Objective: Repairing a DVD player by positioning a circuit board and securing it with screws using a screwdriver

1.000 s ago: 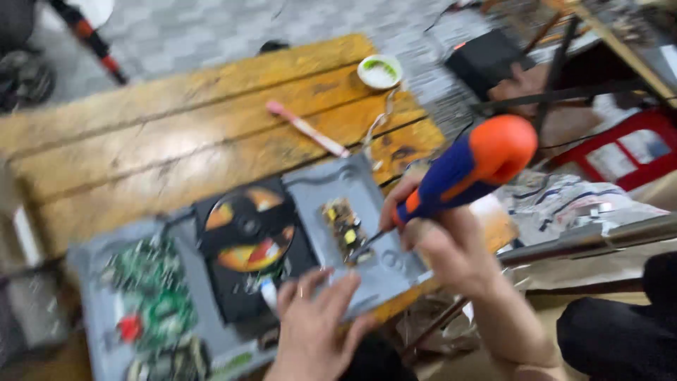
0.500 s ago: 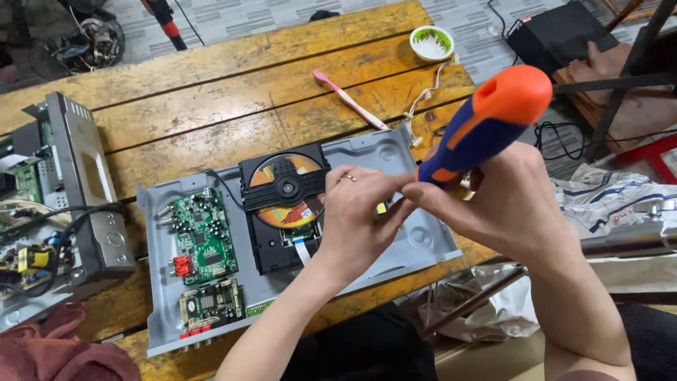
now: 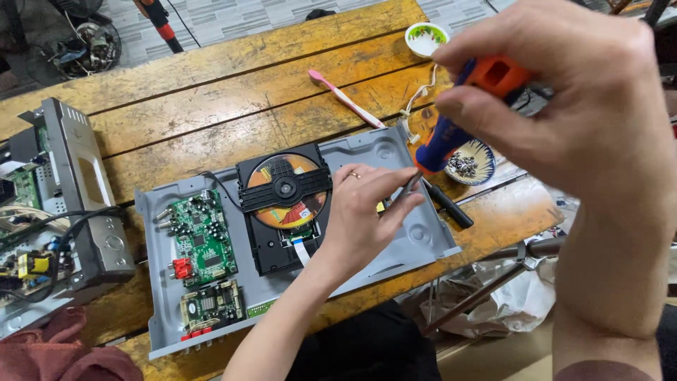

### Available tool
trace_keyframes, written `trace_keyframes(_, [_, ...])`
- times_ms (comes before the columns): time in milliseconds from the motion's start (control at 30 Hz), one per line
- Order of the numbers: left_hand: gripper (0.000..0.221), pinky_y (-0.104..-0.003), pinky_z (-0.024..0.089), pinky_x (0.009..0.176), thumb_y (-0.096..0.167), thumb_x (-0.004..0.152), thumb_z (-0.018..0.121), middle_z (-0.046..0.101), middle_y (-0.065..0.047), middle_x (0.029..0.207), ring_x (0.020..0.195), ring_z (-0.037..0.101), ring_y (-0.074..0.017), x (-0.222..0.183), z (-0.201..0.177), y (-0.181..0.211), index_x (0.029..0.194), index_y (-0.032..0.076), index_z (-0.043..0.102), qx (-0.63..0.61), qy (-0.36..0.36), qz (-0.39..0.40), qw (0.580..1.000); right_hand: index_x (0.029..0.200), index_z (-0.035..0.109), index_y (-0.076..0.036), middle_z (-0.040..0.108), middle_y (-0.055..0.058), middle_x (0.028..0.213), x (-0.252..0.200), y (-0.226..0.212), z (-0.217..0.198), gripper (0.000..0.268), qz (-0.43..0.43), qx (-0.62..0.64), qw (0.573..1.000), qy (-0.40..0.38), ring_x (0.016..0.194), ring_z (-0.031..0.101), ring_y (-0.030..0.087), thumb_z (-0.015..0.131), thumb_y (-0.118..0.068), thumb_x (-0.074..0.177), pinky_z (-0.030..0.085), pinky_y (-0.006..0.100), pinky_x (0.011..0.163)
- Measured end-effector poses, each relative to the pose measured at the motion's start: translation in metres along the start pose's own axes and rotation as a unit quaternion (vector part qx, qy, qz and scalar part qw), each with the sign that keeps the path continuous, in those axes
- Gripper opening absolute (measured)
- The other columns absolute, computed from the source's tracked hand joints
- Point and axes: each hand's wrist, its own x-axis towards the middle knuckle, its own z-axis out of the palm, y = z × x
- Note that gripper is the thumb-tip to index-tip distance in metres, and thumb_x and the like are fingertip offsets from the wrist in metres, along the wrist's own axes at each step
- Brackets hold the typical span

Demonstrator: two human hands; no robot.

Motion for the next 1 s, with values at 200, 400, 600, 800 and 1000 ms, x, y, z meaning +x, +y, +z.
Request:
trace_keyframes(200, [0.01, -0.032, 0.032, 0.089, 0.022, 0.092, 0.075, 0.062, 0.008, 0.071, 0.069, 0.055, -0.016, -0.003, -0.002, -0.006, 0.1, 0.019, 0.069, -0.031, 0.023, -0.007, 0.999, 0.135, 0.051, 0.004, 0.053, 0.024, 0.142, 0.02, -0.004, -0.017, 0.049, -0.028, 0.037, 0.987, -0.157, 0.13, 0.055, 0.032, 0.062, -0.005, 0.088, 0.055, 0.035, 0.092])
trace_keyframes(400, [0.036, -0.041, 0.038, 0.093, 0.031, 0.092, 0.074, 0.07, -0.004, 0.093, 0.086, 0.06, -0.0236, -0.039, -0.02, 0.0, 0.119, 0.007, 0.07, 0.11, 0.004, 0.032, 0.993, 0.111, 0.066, -0.014, 0.065, 0.005, 0.079, 0.021, -0.001, 0.0, 0.049, 0.102, -0.301, 0.942, -0.105, 0.074, 0.064, 0.035, 0.077, -0.061, 0.101, 0.047, 0.051, 0.063])
trace_keyframes(600, [0.043, -0.055, 0.035, 0.105, 0.036, 0.075, 0.087, 0.074, -0.006, 0.107, 0.1, 0.064, -0.0291, -0.119, -0.016, 0.007, 0.106, 0.011, 0.07, 0.258, -0.075, 0.033, 0.963, 0.144, 0.047, -0.024, 0.073, 0.0, 0.095, 0.025, -0.003, -0.008, 0.069, 0.166, -0.047, 0.964, -0.204, 0.051, 0.06, 0.023, 0.067, -0.018, 0.078, 0.049, 0.036, 0.05])
trace_keyframes(800, [0.059, -0.047, 0.041, 0.09, 0.046, 0.075, 0.085, 0.071, -0.014, 0.116, 0.102, 0.061, -0.032, -0.132, 0.004, 0.002, 0.113, 0.004, 0.07, 0.259, -0.105, 0.043, 0.959, 0.126, 0.067, -0.017, 0.07, 0.002, 0.091, 0.016, 0.004, 0.006, 0.042, 0.09, -0.316, 0.939, -0.101, 0.074, 0.067, 0.029, 0.071, -0.055, 0.11, 0.05, 0.046, 0.063])
trace_keyframes(1000, [0.085, -0.043, 0.045, 0.09, 0.053, 0.076, 0.083, 0.056, -0.025, 0.139, 0.108, 0.058, -0.0345, -0.121, 0.026, -0.009, 0.129, -0.007, 0.055, 0.264, -0.208, 0.001, 0.942, 0.13, 0.057, -0.014, 0.065, 0.008, 0.095, 0.004, 0.01, 0.011, 0.06, 0.167, -0.25, 0.946, -0.124, 0.075, 0.064, 0.033, 0.076, -0.041, 0.081, 0.05, 0.047, 0.062])
